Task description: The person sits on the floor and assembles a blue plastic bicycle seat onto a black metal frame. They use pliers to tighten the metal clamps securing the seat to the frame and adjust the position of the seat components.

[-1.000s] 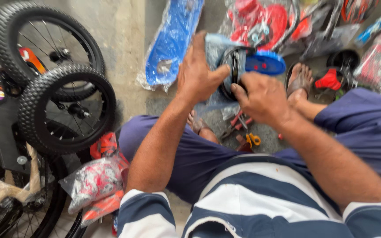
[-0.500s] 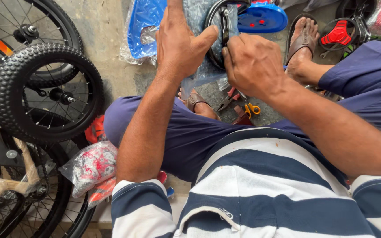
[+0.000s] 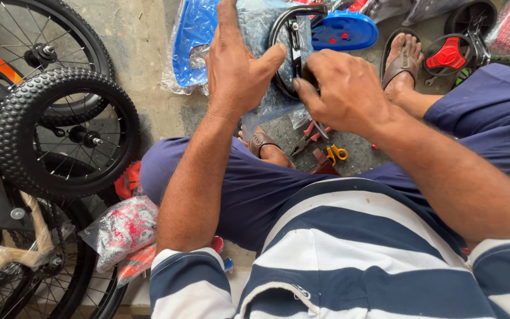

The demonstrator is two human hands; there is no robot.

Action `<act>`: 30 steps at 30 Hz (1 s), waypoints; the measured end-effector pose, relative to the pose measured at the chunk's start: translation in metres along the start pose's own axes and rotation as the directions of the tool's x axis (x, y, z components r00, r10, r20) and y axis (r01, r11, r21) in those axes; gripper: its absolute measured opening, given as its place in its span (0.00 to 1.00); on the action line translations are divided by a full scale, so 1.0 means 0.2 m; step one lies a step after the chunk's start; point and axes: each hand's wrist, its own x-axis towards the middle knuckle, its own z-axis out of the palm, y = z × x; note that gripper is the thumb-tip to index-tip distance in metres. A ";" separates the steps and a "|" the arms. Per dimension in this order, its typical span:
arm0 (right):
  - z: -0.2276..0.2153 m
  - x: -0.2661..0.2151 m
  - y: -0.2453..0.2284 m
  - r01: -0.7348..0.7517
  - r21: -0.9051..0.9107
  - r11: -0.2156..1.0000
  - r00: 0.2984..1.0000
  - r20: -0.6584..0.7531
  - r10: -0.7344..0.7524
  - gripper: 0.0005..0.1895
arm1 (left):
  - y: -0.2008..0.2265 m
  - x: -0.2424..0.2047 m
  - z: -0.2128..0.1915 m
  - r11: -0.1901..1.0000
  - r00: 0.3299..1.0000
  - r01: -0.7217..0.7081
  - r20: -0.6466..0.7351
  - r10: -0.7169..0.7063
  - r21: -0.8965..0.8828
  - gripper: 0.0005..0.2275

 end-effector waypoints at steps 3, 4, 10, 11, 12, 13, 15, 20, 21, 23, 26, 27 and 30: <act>0.01 -0.01 -0.02 -0.004 -0.059 0.998 0.999 -0.037 0.002 0.12 | -0.03 0.02 0.01 0.998 0.999 0.034 0.010 -0.035 0.060 0.38; 0.01 0.00 -0.02 -0.010 -0.046 0.999 1.000 -0.024 0.009 0.13 | -0.04 0.04 0.00 0.995 1.000 0.029 0.002 -0.029 0.099 0.38; 0.03 0.06 0.32 -0.094 0.194 0.976 0.975 -0.182 0.130 0.17 | -0.14 0.08 -0.23 0.972 0.975 -0.207 -0.101 0.197 -0.113 0.34; 0.04 0.05 0.45 -0.180 0.233 0.956 0.947 -0.221 0.232 0.18 | -0.16 0.09 -0.27 0.987 0.993 -0.083 -0.096 0.070 -0.135 0.34; 0.08 0.03 0.60 -0.204 0.217 0.955 0.931 -0.259 0.257 0.17 | -0.18 0.09 -0.30 0.987 0.994 0.046 -0.086 -0.060 -0.156 0.34; 0.13 0.01 0.74 -0.228 0.203 0.952 0.913 -0.296 0.282 0.16 | -0.20 0.10 -0.32 0.969 0.979 0.174 -0.073 -0.189 -0.176 0.34; 0.30 -0.07 1.01 -0.421 0.181 0.889 0.867 -0.208 0.453 0.20 | -0.22 0.12 -0.34 0.955 0.972 0.193 -0.090 -0.217 -0.224 0.33; 0.83 -0.41 1.33 -0.429 -0.239 0.871 0.843 0.239 0.481 0.12 | -0.26 0.14 -0.35 0.963 0.984 0.085 -0.129 -0.121 -0.255 0.31; 0.91 -0.46 1.34 -0.399 -0.305 0.865 0.813 0.319 0.487 0.12 | -0.26 0.14 -0.35 0.965 0.984 0.091 -0.126 -0.125 -0.248 0.31; 1.01 -0.49 1.37 -0.351 -0.350 0.869 0.798 0.374 0.473 0.11 | -0.25 0.15 -0.36 0.965 0.984 0.099 -0.119 -0.131 -0.244 0.31; 1.10 -0.47 1.38 -0.340 -0.309 0.888 0.856 0.289 0.428 0.07 | -0.21 0.17 -0.37 0.962 0.984 0.115 -0.108 -0.145 -0.249 0.33; 1.12 -0.45 1.38 -0.353 -0.300 0.886 0.870 0.243 0.429 0.06 | -0.19 0.18 -0.37 0.961 0.983 0.123 -0.104 -0.153 -0.248 0.33; 1.14 -0.37 1.40 -0.327 -0.285 0.901 0.890 0.227 0.395 0.07 | -0.16 0.19 -0.40 0.975 0.983 0.137 -0.100 -0.156 -0.174 0.33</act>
